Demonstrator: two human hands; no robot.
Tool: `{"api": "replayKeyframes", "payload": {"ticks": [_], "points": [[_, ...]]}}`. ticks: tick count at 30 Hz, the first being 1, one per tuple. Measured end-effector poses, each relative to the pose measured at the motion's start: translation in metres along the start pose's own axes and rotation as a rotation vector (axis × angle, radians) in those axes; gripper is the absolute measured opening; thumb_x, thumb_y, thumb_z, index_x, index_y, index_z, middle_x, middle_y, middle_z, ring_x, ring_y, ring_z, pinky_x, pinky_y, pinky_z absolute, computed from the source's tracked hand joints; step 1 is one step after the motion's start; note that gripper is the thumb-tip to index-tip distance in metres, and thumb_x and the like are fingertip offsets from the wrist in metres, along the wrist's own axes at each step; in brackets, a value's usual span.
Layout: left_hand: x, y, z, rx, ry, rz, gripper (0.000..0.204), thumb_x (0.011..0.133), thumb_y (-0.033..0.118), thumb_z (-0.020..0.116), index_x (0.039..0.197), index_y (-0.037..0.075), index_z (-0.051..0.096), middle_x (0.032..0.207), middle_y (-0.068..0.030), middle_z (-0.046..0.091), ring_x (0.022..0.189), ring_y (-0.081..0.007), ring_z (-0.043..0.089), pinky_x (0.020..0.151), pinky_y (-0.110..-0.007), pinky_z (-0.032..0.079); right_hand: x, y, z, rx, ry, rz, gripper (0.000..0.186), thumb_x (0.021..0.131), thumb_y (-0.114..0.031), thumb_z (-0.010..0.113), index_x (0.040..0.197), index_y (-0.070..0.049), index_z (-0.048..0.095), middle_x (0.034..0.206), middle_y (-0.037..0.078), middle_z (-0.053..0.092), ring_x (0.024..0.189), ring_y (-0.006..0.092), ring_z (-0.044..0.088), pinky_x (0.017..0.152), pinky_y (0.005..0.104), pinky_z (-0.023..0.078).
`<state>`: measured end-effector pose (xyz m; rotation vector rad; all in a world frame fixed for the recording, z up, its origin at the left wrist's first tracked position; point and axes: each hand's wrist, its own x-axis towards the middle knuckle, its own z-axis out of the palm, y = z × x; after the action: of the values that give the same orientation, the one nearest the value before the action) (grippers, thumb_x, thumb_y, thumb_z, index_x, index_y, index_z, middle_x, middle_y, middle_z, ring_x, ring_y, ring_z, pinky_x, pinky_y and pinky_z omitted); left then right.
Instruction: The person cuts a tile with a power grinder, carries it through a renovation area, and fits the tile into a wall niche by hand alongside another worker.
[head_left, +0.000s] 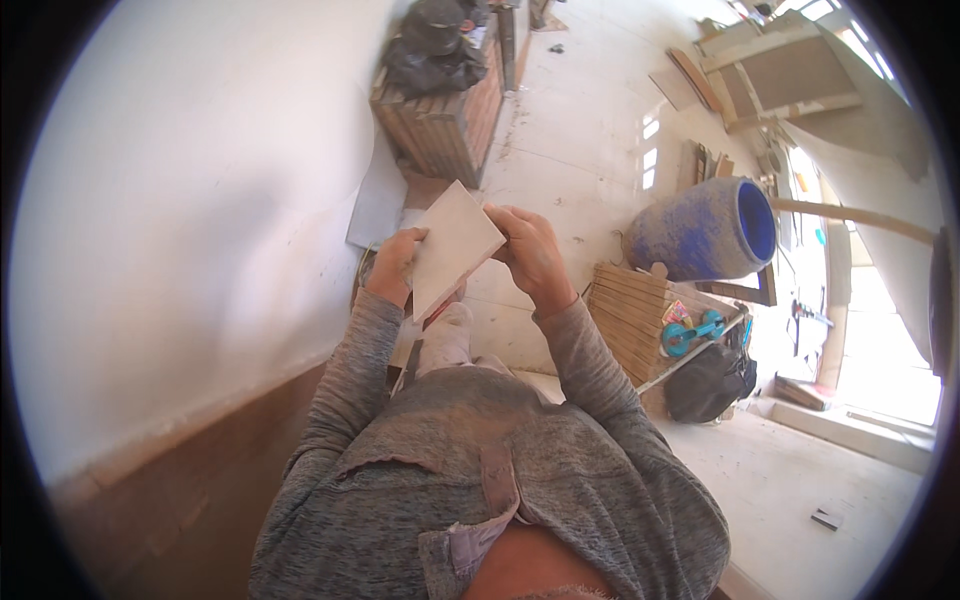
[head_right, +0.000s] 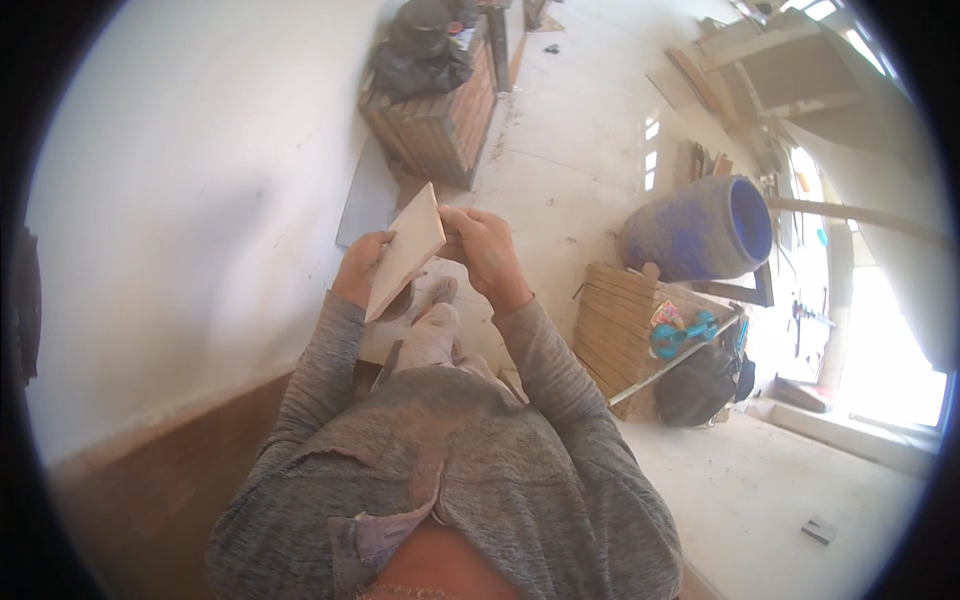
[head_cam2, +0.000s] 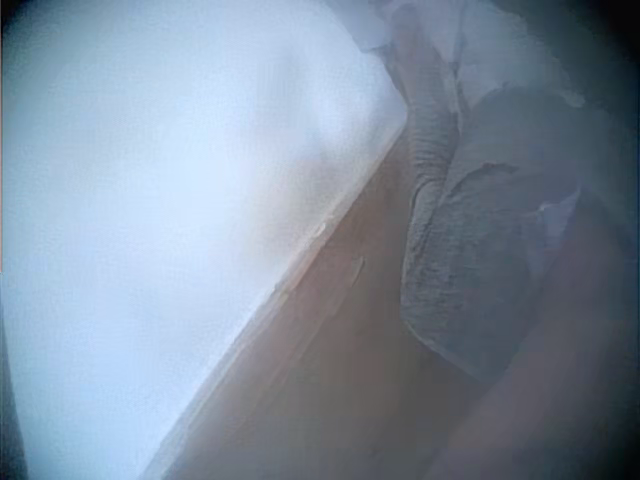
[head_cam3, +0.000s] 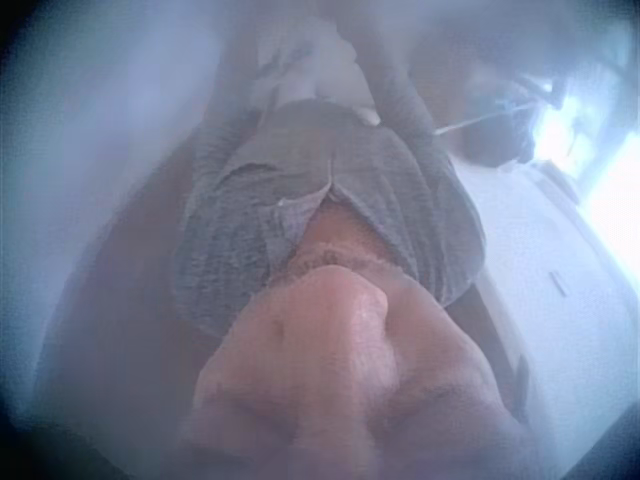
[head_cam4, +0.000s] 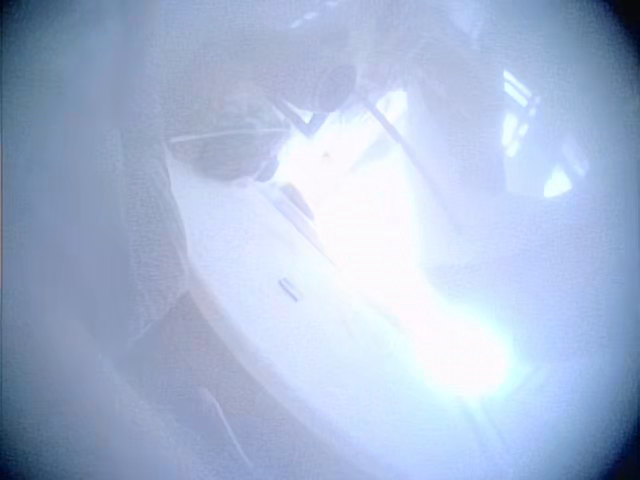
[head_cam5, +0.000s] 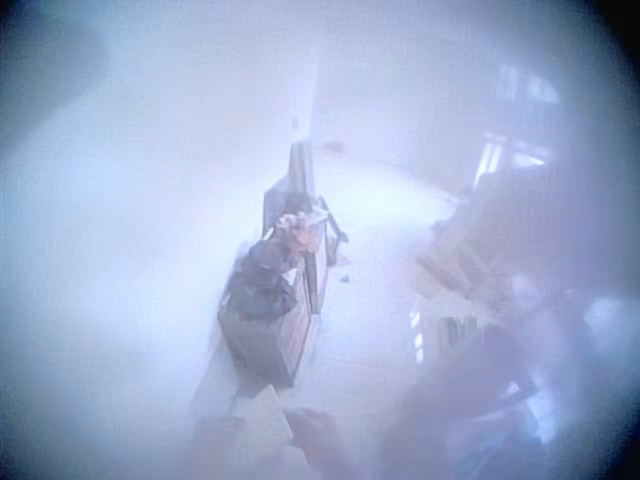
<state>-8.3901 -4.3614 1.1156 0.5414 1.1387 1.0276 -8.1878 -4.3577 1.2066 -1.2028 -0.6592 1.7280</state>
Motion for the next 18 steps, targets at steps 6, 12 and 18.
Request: {"api": "replayKeyframes", "payload": {"ticks": [6, 12, 18], "points": [[0.092, 0.031, 0.065, 0.616, -0.271, 0.357, 0.035, 0.097, 0.016, 0.056, 0.117, -0.012, 0.059, 0.105, -0.0190, 0.069, 0.087, -0.0245, 0.071, 0.072, -0.034, 0.060, 0.066, -0.062, -0.053, 0.043, 0.141, -0.058, 0.028, 0.101, -0.023, 0.061, 0.099, 0.005, 0.068, 0.091, 0.006, 0.067, 0.082, 0.0131, 0.067, 0.073, 0.0274, 0.058], [0.189, 0.062, 0.165, 0.054, -0.175, -0.296, 0.034, 0.099, 0.015, 0.053, 0.115, -0.015, 0.058, 0.103, -0.0200, 0.068, 0.084, -0.0242, 0.072, 0.070, -0.034, 0.060, 0.108, -0.135, -0.101, 0.094, 0.235, -0.122, 0.028, 0.101, -0.023, 0.062, 0.100, 0.004, 0.068, 0.089, 0.005, 0.067, 0.079, 0.0115, 0.066, 0.071, 0.0260, 0.057], [0.256, 0.059, 0.257, 0.205, -0.321, -0.103, 0.034, 0.099, 0.015, 0.053, 0.114, -0.015, 0.057, 0.102, -0.0215, 0.068, 0.083, -0.0259, 0.072, 0.069, -0.035, 0.061, 0.154, -0.193, -0.175, 0.182, 0.316, -0.140, 0.028, 0.101, -0.024, 0.063, 0.100, 0.004, 0.069, 0.089, 0.003, 0.067, 0.077, 0.0100, 0.064, 0.068, 0.0246, 0.055]]}}
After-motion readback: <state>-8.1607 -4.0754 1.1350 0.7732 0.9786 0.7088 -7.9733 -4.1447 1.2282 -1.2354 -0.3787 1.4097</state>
